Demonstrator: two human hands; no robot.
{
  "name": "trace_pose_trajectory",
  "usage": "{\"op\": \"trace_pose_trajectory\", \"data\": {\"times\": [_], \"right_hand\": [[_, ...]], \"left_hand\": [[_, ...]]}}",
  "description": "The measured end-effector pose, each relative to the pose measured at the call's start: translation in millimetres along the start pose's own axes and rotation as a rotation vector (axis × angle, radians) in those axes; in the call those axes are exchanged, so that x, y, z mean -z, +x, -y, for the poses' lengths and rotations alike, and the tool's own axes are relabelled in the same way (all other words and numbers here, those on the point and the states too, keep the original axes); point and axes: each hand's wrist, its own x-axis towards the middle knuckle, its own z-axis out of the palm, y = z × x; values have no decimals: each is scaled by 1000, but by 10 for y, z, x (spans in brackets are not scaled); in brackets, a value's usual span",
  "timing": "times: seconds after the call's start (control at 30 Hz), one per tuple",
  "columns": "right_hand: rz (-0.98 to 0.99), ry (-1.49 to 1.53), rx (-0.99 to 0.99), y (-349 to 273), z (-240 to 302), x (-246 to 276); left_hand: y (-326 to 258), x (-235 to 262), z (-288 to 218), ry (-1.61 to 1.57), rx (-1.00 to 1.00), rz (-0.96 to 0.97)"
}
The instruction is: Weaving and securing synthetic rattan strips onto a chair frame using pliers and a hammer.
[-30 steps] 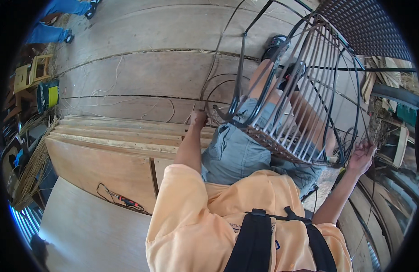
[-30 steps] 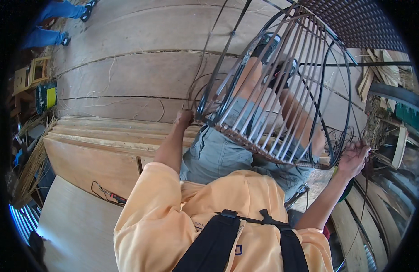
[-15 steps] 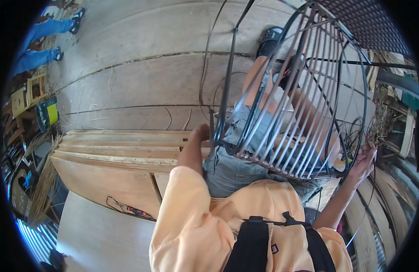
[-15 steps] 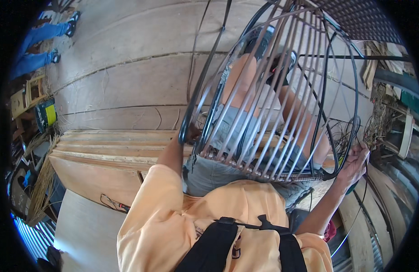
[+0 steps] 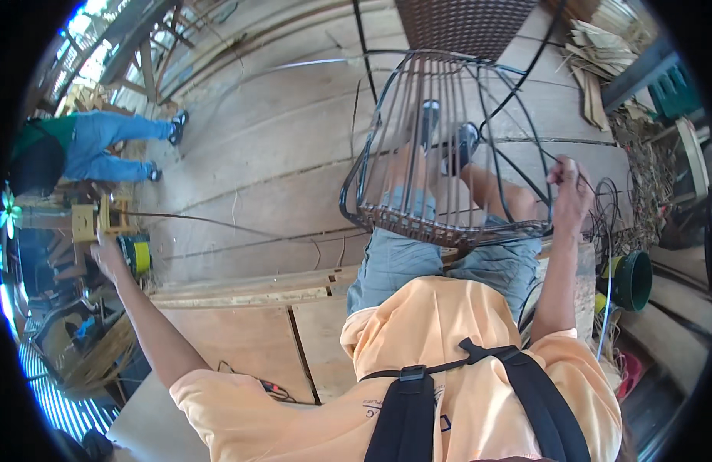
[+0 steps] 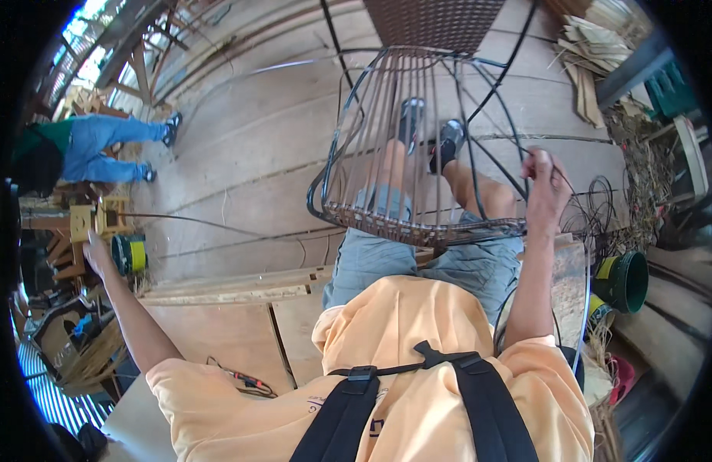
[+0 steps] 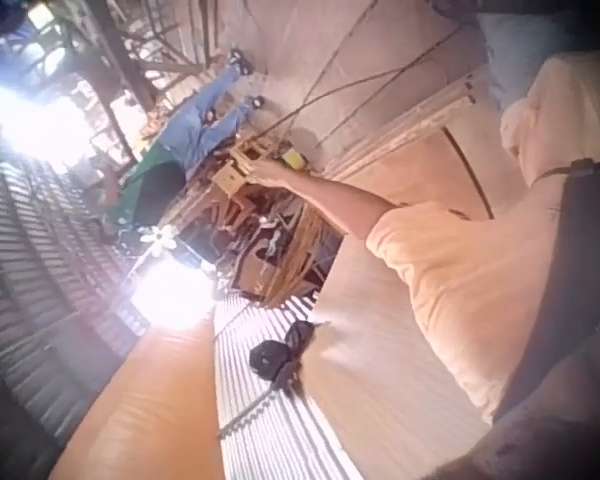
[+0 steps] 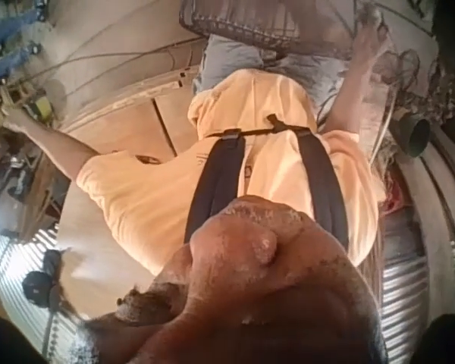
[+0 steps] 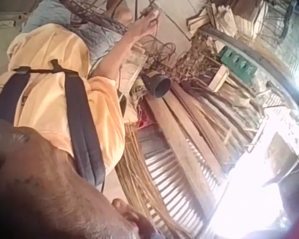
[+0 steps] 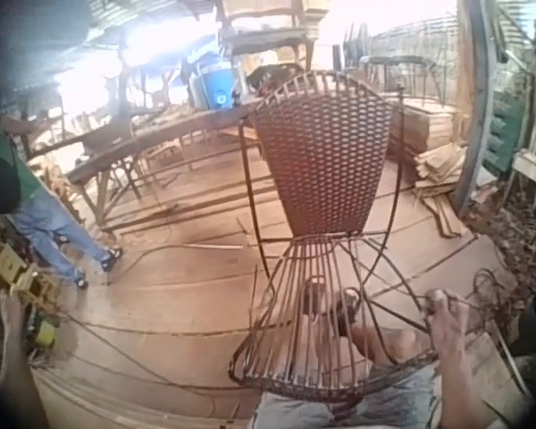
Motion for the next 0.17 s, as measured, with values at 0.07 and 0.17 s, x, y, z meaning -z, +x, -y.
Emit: {"op": "trace_pose_trajectory", "data": {"times": [0.07,0.17], "right_hand": [[147,-21,57,-36,208,-2],[431,-249,261,-138,896,233]], "left_hand": [[-137,174,-839,-269,-564,200],[-1398,496,-2497,-231,-917,201]]}}
